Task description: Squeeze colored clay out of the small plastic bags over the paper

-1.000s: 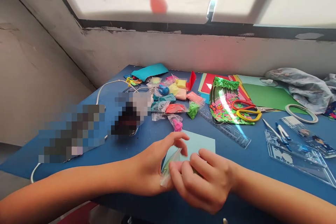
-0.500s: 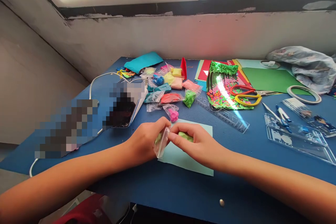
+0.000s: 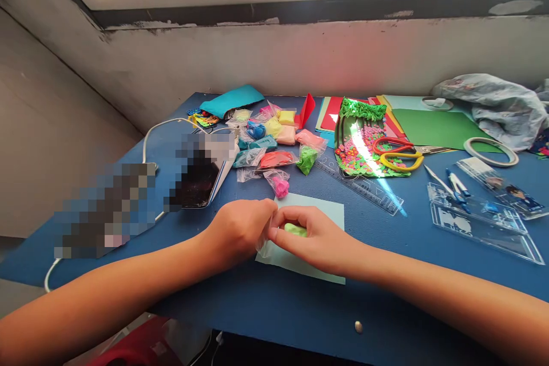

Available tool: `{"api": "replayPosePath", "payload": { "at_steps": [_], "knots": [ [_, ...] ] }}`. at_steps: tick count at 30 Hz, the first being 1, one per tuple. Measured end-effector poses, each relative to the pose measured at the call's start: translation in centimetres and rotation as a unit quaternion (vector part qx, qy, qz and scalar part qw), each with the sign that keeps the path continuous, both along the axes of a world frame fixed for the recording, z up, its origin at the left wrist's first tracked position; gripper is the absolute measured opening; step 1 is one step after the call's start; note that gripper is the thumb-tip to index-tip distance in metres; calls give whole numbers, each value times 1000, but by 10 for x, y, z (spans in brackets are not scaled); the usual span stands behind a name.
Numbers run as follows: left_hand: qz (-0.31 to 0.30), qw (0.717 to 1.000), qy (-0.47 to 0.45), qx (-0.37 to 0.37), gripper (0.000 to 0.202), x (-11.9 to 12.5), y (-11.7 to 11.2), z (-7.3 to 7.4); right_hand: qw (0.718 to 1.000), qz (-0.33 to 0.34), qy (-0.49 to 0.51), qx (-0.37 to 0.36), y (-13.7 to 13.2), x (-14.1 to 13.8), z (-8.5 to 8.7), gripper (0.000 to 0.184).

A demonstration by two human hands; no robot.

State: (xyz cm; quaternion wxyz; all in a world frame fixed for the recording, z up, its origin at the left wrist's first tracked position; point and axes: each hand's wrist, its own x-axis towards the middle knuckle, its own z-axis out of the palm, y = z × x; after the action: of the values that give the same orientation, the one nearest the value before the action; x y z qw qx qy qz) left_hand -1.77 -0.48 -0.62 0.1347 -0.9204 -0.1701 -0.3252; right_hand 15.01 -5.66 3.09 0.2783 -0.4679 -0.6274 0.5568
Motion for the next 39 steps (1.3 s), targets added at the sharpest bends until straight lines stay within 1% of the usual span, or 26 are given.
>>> {"api": "replayPosePath", "payload": {
  "at_steps": [2,4,6,9,14,19,23,28,35,39],
  "knots": [
    [-9,999,-7,-38,31,0,-1,0,1000,-1,10,0,0,1,-1,28],
    [-20,996,-17,-80,27,0,-1,1,999,8,29,-15,0,4,-3,29],
    [-22,995,-27,-94,24,0,0,2,997,20,55,-42,1,8,-4,33],
    [-19,996,-33,-86,22,1,2,3,996,14,69,-57,4,11,-5,39],
    [-19,995,-24,-93,25,0,1,2,996,4,71,-58,6,12,-9,44],
    [-14,994,-26,-110,20,-1,1,0,992,-5,100,-72,6,14,-13,45],
    [-14,992,-23,-123,20,-1,0,-1,993,-13,86,-73,5,14,-11,47],
    [-22,992,-25,-122,23,-1,0,1,994,-23,82,-74,5,12,-8,50],
    [1,997,-5,-79,28,0,-1,-1,995,-31,69,-64,6,12,-10,49],
    [8,995,5,-94,24,0,-1,-2,995,-15,84,-58,6,14,-13,45]
  ]
}}
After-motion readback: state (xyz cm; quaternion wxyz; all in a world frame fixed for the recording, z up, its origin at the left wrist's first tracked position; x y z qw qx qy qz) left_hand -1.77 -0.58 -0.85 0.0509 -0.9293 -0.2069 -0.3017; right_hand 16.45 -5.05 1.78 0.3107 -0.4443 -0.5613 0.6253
